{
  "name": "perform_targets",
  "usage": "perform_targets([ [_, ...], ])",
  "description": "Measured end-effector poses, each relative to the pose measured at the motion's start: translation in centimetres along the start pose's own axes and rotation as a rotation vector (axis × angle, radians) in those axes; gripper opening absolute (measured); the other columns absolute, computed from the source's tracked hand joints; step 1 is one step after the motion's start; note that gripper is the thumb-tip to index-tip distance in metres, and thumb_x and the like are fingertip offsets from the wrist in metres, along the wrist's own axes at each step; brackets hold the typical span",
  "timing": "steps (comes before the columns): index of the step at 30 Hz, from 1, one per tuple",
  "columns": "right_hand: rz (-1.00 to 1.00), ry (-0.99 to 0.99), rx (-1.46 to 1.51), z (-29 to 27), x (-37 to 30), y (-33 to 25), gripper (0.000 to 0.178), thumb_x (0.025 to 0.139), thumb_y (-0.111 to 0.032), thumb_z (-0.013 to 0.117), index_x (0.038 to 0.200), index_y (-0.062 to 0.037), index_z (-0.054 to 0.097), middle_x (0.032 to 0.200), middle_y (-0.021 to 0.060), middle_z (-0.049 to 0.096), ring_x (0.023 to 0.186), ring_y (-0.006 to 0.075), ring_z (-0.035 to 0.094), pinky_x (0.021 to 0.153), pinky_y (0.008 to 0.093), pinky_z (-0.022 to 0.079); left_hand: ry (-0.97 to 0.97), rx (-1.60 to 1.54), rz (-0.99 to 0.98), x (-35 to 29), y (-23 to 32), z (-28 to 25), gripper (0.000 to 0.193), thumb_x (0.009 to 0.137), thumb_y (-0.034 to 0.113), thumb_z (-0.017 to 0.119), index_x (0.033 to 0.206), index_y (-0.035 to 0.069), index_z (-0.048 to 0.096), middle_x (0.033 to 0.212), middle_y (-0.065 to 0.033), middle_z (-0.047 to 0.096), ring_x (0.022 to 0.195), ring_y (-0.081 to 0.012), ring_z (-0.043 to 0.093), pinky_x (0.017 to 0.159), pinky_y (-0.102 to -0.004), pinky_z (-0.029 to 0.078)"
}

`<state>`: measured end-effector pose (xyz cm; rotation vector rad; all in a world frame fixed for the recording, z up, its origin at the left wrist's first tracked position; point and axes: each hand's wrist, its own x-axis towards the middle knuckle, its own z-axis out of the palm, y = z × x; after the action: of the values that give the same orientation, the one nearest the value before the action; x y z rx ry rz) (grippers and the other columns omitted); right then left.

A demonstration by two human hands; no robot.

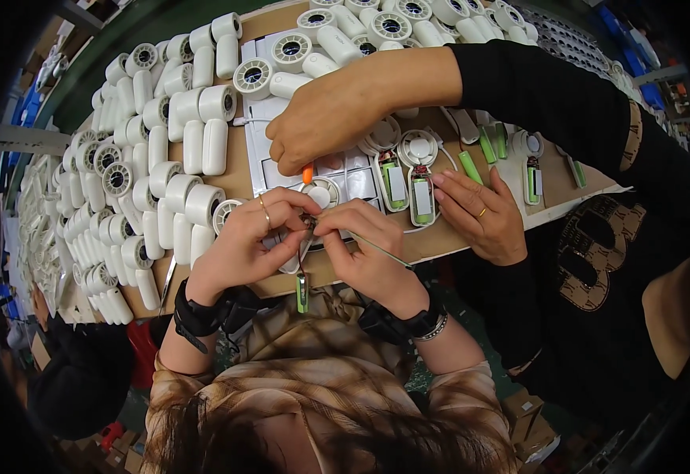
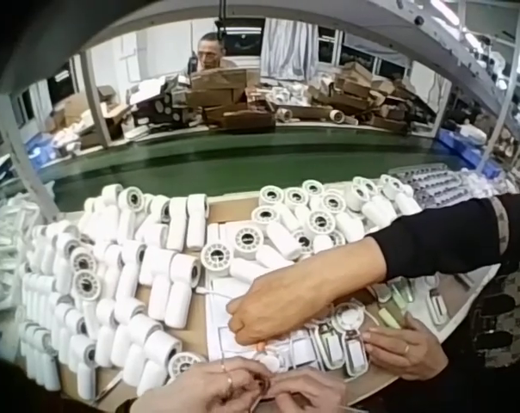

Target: Assembling small electronic components into a circular plastic housing at a factory workbench.

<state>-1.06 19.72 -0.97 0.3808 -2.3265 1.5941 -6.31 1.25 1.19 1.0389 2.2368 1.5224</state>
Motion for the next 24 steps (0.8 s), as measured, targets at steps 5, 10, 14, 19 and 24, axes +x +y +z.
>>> perform_targets([
  [5, 0.008, 0.000, -0.005, 0.1, 0.0, 0.0, 0.010, 0.077, 0.008, 0.066, 0.081, -0.0009, 0.064, 0.085, 0.0114, 0.067, 0.078, 0.0219, 0.065, 0.071, 0.0287, 0.051, -0.010, -0.072, -0.106, 0.3, 0.5, -0.5, 0.009, 0.078, -0.002, 0.062, 0.081, 0.001, 0.054, 0.092, -0.0081, 0.063, 0.067, -0.0231, 0.058, 0.059, -0.0304, 0.049],
  [10, 0.011, -0.004, -0.001, 0.0, -0.1, 0.1, 0.009, 0.077, 0.007, 0.066, 0.081, -0.0008, 0.064, 0.085, 0.0115, 0.067, 0.078, 0.0220, 0.065, 0.071, 0.0287, 0.051, 0.060, -0.029, -0.053, 0.3, 0.0, 0.2, 0.009, 0.079, 0.001, 0.066, 0.083, 0.000, 0.058, 0.085, -0.0102, 0.063, 0.067, -0.0227, 0.061, 0.058, -0.0310, 0.049],
  [14, 0.007, -0.009, 0.003, 0.0, -0.1, 0.1, 0.010, 0.077, 0.008, 0.065, 0.081, -0.0006, 0.064, 0.086, 0.0115, 0.068, 0.078, 0.0220, 0.065, 0.070, 0.0288, 0.051, 0.168, 0.077, -0.114, -0.1, 0.8, 0.8, 0.010, 0.078, 0.003, 0.069, 0.084, 0.000, 0.062, 0.080, -0.0118, 0.063, 0.068, -0.0231, 0.062, 0.059, -0.0317, 0.049],
  [19, -0.007, 0.000, -0.006, 0.1, 0.0, 0.1, 0.010, 0.076, 0.008, 0.065, 0.081, -0.0004, 0.063, 0.086, 0.0111, 0.068, 0.077, 0.0216, 0.065, 0.070, 0.0285, 0.051, 0.332, 0.085, -0.227, -0.5, 1.0, 2.8, 0.011, 0.077, 0.003, 0.071, 0.085, 0.001, 0.063, 0.076, -0.0117, 0.062, 0.068, -0.0250, 0.062, 0.060, -0.0336, 0.050],
  [24, 0.001, 0.001, 0.010, 0.1, 0.0, 0.2, 0.011, 0.076, 0.009, 0.064, 0.081, -0.0002, 0.063, 0.085, 0.0104, 0.068, 0.077, 0.0214, 0.064, 0.070, 0.0282, 0.051, 0.438, 0.323, -0.048, -0.9, 0.3, 4.0, 0.013, 0.076, -0.001, 0.071, 0.087, 0.002, 0.065, 0.079, -0.0102, 0.063, 0.069, -0.0252, 0.062, 0.062, -0.0335, 0.050],
])
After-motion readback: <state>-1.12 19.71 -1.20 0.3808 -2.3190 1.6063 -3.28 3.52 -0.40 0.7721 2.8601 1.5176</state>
